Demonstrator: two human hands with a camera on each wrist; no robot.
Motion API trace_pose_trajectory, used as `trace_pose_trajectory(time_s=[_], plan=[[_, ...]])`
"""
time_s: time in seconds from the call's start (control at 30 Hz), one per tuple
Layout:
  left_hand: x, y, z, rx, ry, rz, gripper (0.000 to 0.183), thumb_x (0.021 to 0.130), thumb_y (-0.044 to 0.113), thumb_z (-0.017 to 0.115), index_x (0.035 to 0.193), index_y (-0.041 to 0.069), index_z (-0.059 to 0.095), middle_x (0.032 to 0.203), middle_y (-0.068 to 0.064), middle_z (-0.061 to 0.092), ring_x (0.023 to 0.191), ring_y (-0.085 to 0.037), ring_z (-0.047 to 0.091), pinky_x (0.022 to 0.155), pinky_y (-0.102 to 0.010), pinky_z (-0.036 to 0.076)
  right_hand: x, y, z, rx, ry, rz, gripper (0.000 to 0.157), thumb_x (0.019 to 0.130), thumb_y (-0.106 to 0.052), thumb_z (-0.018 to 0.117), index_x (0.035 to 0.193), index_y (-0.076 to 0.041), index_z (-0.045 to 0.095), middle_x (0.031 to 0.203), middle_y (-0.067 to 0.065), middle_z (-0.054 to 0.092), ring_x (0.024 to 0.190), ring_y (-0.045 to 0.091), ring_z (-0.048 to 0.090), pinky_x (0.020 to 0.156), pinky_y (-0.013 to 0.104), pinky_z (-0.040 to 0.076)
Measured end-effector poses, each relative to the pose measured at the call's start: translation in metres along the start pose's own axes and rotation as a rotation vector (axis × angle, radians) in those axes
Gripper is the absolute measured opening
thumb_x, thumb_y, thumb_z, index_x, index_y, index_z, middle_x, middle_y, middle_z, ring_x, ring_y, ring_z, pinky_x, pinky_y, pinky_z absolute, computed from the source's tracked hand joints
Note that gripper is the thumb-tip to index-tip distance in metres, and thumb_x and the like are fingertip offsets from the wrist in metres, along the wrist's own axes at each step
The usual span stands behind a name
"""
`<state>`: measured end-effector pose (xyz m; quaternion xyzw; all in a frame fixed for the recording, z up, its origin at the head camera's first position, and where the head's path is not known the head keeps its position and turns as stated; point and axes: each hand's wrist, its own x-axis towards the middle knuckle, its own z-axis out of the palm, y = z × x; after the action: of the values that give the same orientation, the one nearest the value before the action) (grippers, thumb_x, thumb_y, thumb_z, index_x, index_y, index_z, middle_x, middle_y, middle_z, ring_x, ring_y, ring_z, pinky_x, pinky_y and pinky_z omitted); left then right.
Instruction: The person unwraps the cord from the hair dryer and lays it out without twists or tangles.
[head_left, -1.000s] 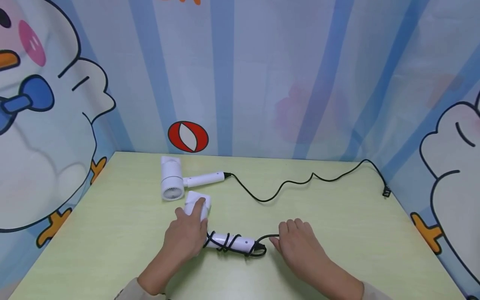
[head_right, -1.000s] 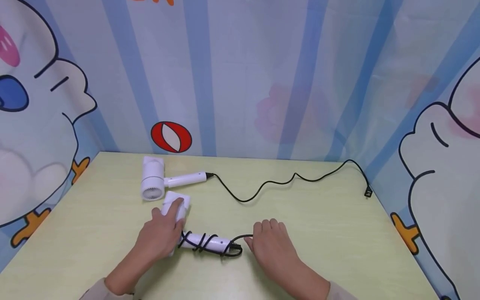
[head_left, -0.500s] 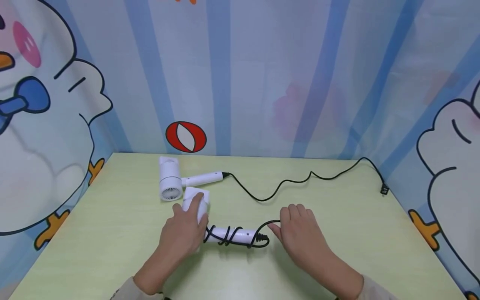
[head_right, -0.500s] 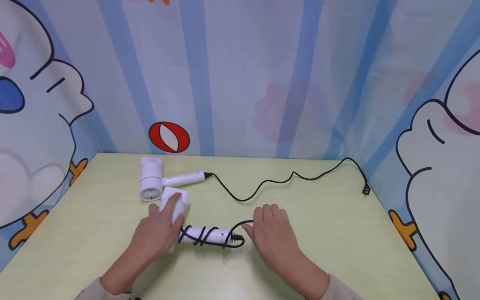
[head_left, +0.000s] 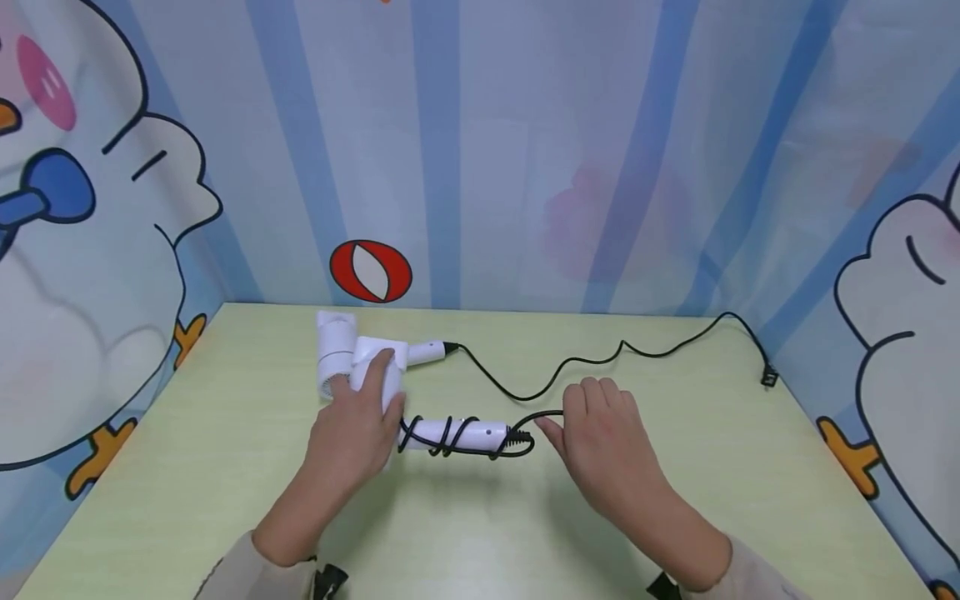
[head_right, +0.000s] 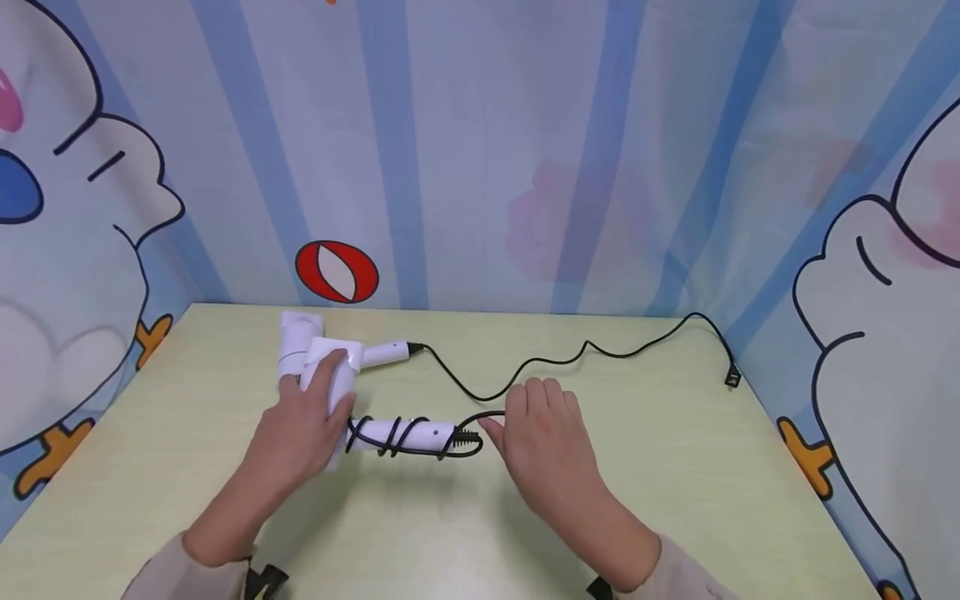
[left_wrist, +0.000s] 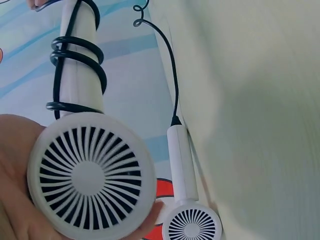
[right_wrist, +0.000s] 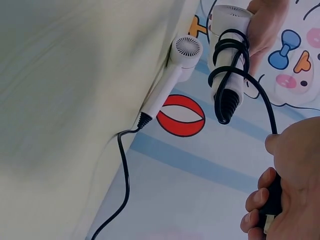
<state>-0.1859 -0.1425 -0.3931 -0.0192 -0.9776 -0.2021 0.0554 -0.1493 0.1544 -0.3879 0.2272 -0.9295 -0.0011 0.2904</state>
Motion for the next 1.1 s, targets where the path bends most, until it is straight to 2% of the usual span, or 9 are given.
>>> trace_pose_trajectory(time_s=[0.17, 0.3, 0.43, 0.57, 0.87, 1.1], plan=[[0.001, 0.001, -0.002, -0.012, 0.004, -0.02, 0.063, 0.103, 0.037, 0.054, 0.158, 0.022, 0.028, 0.119, -0.032, 0.045, 0.072, -0.035, 0.057, 0.052, -0.039, 0.048, 0.0, -0.001, -0.006, 0.011, 0.014, -0.006, 0.043, 0.098, -0.041, 0.058, 0.081, -0.007, 0.04, 0.074, 0.004, 0.031, 0.069, 0.023, 0.03, 0.063, 0.034, 0.025], [0.003, 0.002, -0.004, -0.012, 0.031, -0.015, 0.063, 0.102, 0.037, 0.055, 0.158, 0.022, 0.029, 0.118, -0.031, 0.046, 0.076, -0.035, 0.056, 0.053, -0.039, 0.049, -0.002, -0.005, -0.011, 0.021, 0.019, -0.005, 0.043, 0.099, -0.042, 0.056, 0.081, -0.007, 0.039, 0.074, 0.004, 0.031, 0.069, 0.023, 0.03, 0.063, 0.033, 0.025], [0.004, 0.002, -0.004, -0.009, 0.051, -0.008, 0.063, 0.102, 0.038, 0.055, 0.157, 0.022, 0.03, 0.117, -0.03, 0.046, 0.079, -0.036, 0.056, 0.053, -0.039, 0.05, -0.005, -0.01, -0.015, 0.024, 0.029, -0.011, 0.051, 0.107, -0.05, 0.036, 0.079, -0.007, 0.039, 0.073, 0.003, 0.03, 0.068, 0.022, 0.029, 0.063, 0.032, 0.024], [0.006, 0.002, -0.005, -0.018, 0.058, -0.008, 0.062, 0.102, 0.038, 0.055, 0.157, 0.022, 0.031, 0.116, -0.03, 0.047, 0.077, -0.035, 0.056, 0.052, -0.038, 0.049, -0.008, -0.015, -0.018, 0.016, 0.029, -0.027, 0.061, 0.108, -0.055, 0.014, 0.078, -0.007, 0.039, 0.072, 0.003, 0.029, 0.067, 0.022, 0.028, 0.062, 0.032, 0.023], [0.009, 0.001, -0.009, -0.045, 0.051, -0.022, 0.063, 0.103, 0.037, 0.054, 0.158, 0.023, 0.029, 0.114, -0.03, 0.045, 0.073, -0.035, 0.057, 0.051, -0.037, 0.049, -0.027, -0.029, -0.017, -0.039, -0.023, -0.099, 0.061, 0.109, -0.051, 0.012, 0.077, -0.007, 0.04, 0.071, 0.003, 0.029, 0.066, 0.022, 0.031, 0.064, 0.032, 0.028], [0.01, -0.001, -0.012, -0.056, 0.058, -0.028, 0.063, 0.103, 0.038, 0.053, 0.159, 0.024, 0.027, 0.115, -0.03, 0.044, 0.075, -0.037, 0.058, 0.052, -0.037, 0.05, -0.033, -0.029, -0.014, -0.06, -0.048, -0.105, 0.061, 0.109, -0.049, 0.01, 0.076, -0.007, 0.039, 0.07, 0.003, 0.028, 0.067, 0.022, 0.031, 0.064, 0.032, 0.028]])
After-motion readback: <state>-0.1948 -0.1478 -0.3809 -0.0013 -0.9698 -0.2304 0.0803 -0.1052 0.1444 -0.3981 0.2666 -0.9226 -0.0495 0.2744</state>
